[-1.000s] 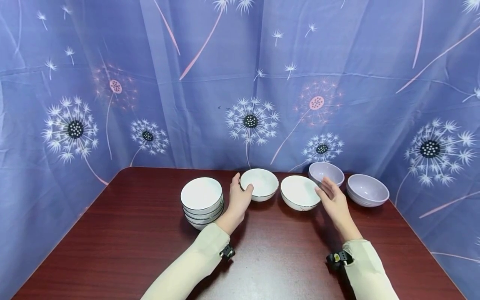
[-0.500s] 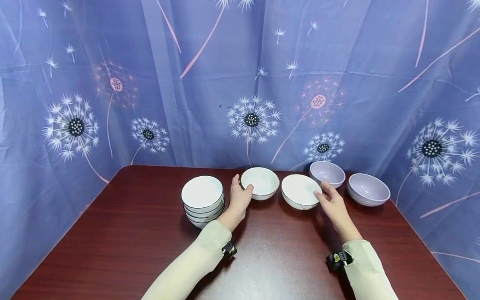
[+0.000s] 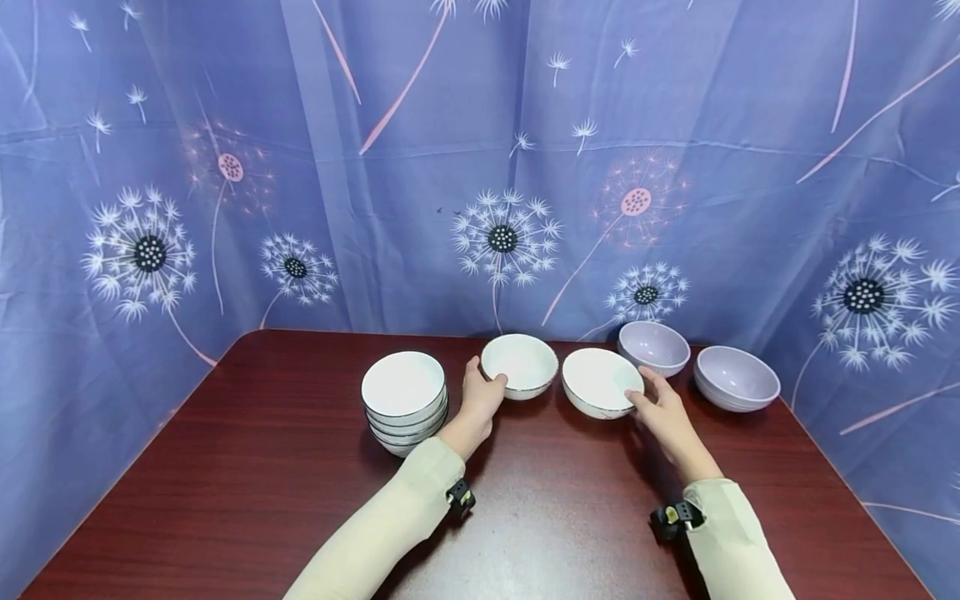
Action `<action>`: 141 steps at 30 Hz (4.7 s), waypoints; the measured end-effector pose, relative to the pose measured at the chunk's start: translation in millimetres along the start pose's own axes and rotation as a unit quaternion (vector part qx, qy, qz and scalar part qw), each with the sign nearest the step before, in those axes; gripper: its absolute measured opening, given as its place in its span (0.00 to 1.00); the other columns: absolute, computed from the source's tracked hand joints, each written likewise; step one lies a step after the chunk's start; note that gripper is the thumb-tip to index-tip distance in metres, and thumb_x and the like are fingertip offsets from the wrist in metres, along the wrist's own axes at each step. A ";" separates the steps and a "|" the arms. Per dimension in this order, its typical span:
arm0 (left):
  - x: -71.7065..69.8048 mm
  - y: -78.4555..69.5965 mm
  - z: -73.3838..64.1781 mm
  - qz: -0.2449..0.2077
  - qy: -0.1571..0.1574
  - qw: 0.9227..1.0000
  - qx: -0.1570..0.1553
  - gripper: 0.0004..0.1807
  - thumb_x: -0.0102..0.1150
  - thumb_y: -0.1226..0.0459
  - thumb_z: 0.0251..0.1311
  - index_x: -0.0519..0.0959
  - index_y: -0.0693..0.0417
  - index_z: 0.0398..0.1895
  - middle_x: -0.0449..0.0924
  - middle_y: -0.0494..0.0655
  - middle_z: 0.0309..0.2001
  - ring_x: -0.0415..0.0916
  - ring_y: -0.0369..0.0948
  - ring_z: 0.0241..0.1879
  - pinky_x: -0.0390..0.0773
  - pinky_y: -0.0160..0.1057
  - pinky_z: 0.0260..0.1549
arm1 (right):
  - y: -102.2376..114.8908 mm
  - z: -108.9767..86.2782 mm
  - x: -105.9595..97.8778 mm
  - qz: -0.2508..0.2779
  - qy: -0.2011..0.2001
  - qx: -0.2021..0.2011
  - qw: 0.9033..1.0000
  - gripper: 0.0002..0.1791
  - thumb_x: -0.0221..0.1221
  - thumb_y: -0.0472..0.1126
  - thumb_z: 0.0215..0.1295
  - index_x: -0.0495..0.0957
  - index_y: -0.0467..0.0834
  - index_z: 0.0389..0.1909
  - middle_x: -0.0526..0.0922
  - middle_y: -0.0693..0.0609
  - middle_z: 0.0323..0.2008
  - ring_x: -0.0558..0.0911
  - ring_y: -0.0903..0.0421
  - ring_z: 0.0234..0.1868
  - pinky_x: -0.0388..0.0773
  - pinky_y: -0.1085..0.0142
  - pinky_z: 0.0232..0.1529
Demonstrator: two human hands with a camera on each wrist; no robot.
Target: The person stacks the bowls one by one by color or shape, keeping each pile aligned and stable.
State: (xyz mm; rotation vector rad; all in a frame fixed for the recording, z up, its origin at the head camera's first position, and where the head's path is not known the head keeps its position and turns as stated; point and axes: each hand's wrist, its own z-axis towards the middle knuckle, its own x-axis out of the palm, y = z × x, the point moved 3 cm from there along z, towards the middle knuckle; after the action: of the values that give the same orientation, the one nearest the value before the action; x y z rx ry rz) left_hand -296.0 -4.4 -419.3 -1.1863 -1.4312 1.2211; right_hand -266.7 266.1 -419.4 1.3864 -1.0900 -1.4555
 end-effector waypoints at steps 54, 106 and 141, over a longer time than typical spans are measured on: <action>-1.8 -4.5 -10.3 -0.131 0.045 0.989 -0.054 0.38 0.42 0.79 0.58 0.45 0.67 0.73 0.50 0.76 0.67 0.68 0.63 0.58 0.77 0.56 0.50 | -0.1 -1.4 1.4 0.105 0.032 0.021 0.994 0.37 0.40 0.26 0.67 0.37 0.33 0.74 0.53 0.24 0.61 0.79 0.58 0.41 0.83 0.61 0.45; -32.6 1.2 -59.6 -0.081 0.103 0.990 -0.053 0.38 0.40 0.78 0.59 0.45 0.65 0.74 0.54 0.74 0.66 0.72 0.56 0.54 0.82 0.50 0.44 | 0.4 -2.3 1.6 0.095 0.031 0.028 0.995 0.37 0.41 0.26 0.67 0.37 0.33 0.74 0.56 0.27 0.58 0.79 0.57 0.39 0.83 0.62 0.44; -54.4 9.3 -87.6 -0.071 0.117 0.989 -0.049 0.38 0.40 0.79 0.57 0.43 0.67 0.73 0.53 0.75 0.64 0.69 0.60 0.56 0.80 0.54 0.46 | -1.2 -0.1 1.8 0.094 0.032 0.034 0.994 0.37 0.40 0.27 0.66 0.37 0.34 0.74 0.54 0.26 0.60 0.79 0.58 0.39 0.82 0.62 0.45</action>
State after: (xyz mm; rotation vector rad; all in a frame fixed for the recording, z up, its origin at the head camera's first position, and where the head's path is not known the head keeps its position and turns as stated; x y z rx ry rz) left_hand -200.7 -44.9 -419.9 -1.2271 -1.3858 0.8910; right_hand -266.7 264.7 -421.0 1.3297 -1.2033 -1.2414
